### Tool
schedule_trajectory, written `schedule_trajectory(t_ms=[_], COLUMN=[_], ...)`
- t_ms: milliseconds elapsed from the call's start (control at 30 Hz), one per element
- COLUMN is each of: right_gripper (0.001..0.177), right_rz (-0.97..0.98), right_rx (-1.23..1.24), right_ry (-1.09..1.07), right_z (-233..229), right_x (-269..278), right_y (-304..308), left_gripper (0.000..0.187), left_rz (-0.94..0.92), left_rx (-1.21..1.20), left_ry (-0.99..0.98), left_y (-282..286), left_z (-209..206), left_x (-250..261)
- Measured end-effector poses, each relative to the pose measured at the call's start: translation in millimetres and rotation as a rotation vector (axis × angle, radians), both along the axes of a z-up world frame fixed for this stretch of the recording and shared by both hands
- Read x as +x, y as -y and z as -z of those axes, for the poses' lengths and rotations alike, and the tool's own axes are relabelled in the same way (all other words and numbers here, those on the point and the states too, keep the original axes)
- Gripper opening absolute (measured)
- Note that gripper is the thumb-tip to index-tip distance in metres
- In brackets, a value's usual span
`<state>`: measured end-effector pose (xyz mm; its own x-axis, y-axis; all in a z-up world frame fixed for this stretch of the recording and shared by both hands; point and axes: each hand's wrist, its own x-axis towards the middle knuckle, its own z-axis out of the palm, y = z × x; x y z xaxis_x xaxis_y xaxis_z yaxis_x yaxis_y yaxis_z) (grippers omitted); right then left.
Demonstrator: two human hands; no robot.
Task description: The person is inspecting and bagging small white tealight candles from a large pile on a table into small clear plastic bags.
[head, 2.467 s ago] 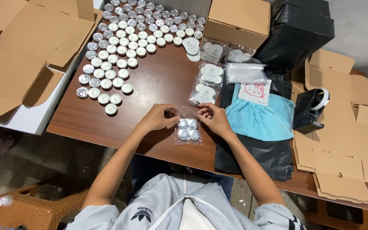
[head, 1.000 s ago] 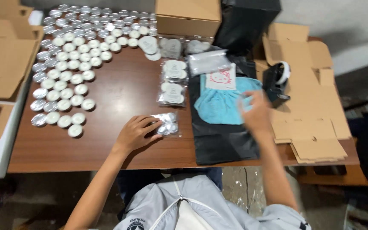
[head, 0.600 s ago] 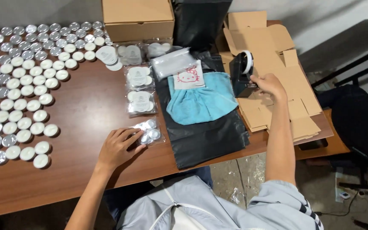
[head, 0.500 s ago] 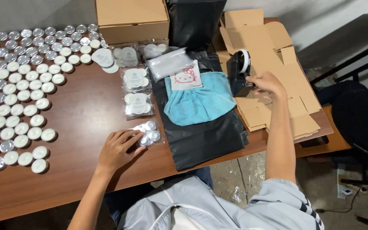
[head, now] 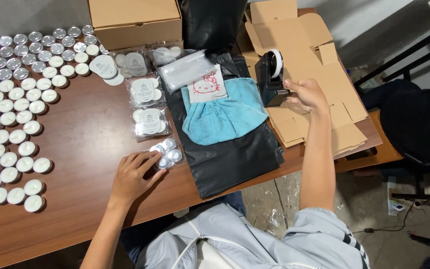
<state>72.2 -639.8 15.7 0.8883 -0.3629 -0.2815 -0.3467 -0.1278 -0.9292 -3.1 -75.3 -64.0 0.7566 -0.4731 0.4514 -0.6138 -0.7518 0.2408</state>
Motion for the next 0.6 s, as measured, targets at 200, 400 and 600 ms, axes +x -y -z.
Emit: schedule_trajectory(t_ms=[200,400,600], right_gripper=[0.026,0.028,0.029], right_rz=[0.140,0.200,0.233], right_rx=[0.169,0.058,-0.005], right_ry=[0.138,0.186,0.209], right_z=[86.6,48.2,62.0], right_x=[-16.4,-31.3,-31.3], right_y=[27.5,-20.9,-24.1], left_gripper=[0.042,0.040,0.040], left_rz=[0.003,-0.005,-0.010], left_rx=[0.006,0.002,-0.008], left_ry=[-0.016,-0.022,-0.041], left_y=[0.3,0.9,1.7], left_z=[-4.2,-7.1,-6.8], left_x=[0.1,0.3,1.0])
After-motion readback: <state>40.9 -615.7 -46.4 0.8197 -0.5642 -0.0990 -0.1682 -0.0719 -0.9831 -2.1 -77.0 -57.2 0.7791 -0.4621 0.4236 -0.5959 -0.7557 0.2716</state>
